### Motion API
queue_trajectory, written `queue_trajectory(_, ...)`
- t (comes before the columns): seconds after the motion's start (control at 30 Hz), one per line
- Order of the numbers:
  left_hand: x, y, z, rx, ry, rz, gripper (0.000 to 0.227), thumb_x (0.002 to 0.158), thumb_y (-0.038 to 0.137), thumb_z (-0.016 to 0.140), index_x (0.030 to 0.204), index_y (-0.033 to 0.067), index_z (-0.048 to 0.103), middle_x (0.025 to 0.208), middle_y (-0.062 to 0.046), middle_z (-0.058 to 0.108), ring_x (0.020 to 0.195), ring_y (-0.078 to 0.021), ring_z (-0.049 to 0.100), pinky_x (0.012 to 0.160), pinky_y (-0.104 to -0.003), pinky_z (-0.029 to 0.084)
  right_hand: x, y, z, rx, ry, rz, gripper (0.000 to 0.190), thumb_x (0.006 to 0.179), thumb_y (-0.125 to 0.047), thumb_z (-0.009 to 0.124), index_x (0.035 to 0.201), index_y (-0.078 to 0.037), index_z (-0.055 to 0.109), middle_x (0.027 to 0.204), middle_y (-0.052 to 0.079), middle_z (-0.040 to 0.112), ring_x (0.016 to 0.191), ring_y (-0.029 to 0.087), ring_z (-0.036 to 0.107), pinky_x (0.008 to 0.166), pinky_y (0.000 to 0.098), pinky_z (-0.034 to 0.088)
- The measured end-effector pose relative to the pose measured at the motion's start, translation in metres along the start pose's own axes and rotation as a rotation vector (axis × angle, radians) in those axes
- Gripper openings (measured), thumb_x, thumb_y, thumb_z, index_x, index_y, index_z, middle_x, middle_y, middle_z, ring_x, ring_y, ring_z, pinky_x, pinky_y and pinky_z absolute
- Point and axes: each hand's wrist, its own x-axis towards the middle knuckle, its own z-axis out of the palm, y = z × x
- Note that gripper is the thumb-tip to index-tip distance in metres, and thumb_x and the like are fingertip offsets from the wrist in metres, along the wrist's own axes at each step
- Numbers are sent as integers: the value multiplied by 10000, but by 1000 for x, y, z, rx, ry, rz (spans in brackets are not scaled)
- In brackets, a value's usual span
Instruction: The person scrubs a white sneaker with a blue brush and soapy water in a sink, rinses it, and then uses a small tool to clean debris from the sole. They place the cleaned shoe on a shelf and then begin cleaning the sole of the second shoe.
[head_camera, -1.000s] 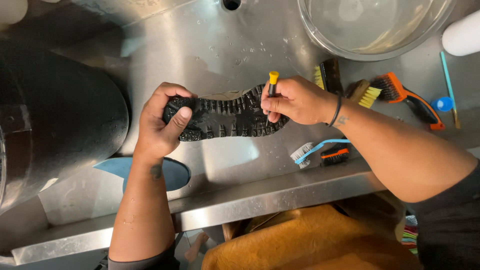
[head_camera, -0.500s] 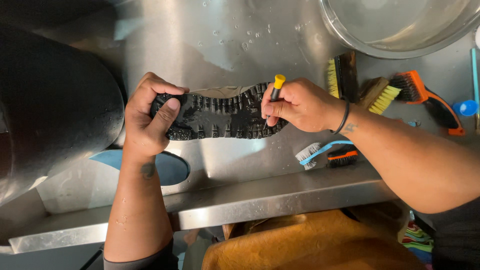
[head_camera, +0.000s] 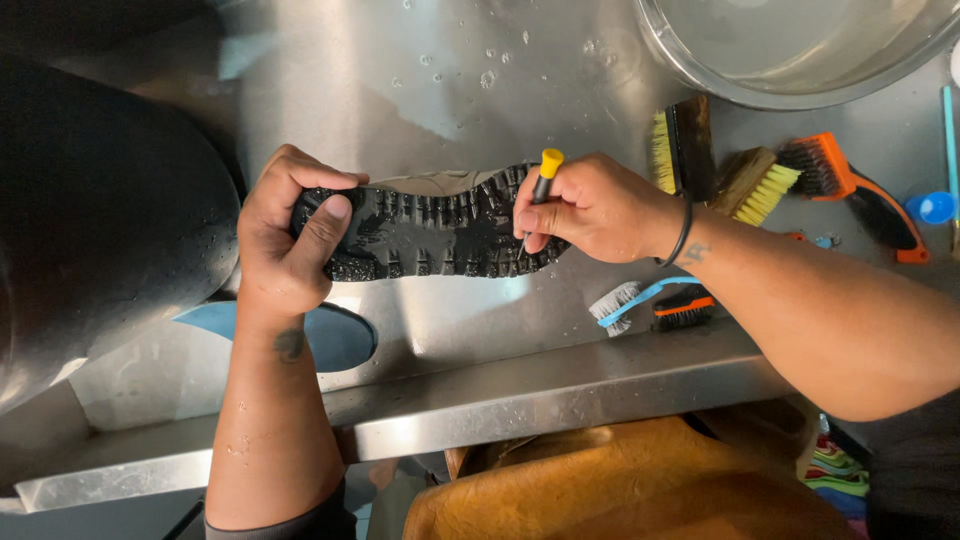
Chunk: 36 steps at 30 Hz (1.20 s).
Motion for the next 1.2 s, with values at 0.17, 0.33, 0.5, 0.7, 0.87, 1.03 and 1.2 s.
queue_trajectory(0.17,-1,-3,-1,3,10,10,143,958,83,585,1000,-47,626,892,-174,590,789,-257,560,793,-359,423,1,1,-2,-2,29,11,165,967,-163,590,845,-82,665,650,53,716,674,145,703,729,263,561)
queue_trajectory(0.33,-2,-1,0,8,10,5,136,959,74,581,998,-49,626,888,-176,590,780,-262,556,793,-361,418,3,7,-4,-102,-45,-51,127,948,-145,606,850,-98,673,658,56,717,672,169,709,729,292,554)
queue_trajectory(0.5,-2,-4,0,-4,13,2,139,958,79,581,998,-46,628,891,-171,591,780,-254,554,794,-360,417,1,4,-5,-59,-20,-41,155,968,-158,585,849,-97,663,649,48,714,680,153,707,735,280,548)
queue_trajectory(0.7,-2,-5,1,-23,17,-1,148,949,85,590,997,-50,623,890,-174,589,785,-245,549,796,-351,410,2,5,-5,-120,-47,-73,149,965,-141,580,840,-93,644,634,69,698,662,199,708,718,317,548)
queue_trajectory(0.87,-3,-6,1,-31,17,-3,142,948,84,592,994,-47,623,897,-172,593,795,-248,556,802,-346,411,2,1,-6,-151,-82,-74,158,959,-187,595,832,-106,641,633,54,702,649,203,695,690,322,540)
queue_trajectory(1.03,-3,-7,1,-28,20,-4,147,947,88,596,989,-51,621,896,-179,596,800,-256,565,799,-348,411,2,3,-5,-104,-66,-70,175,966,-184,591,820,-109,651,632,42,699,665,171,701,703,303,538)
queue_trajectory(1.2,-2,-5,1,-28,19,1,140,948,78,594,988,-53,622,897,-183,597,802,-263,572,803,-352,418,1,0,-4,-172,-85,-92,162,952,-194,605,825,-103,649,635,58,696,644,212,681,680,332,537)
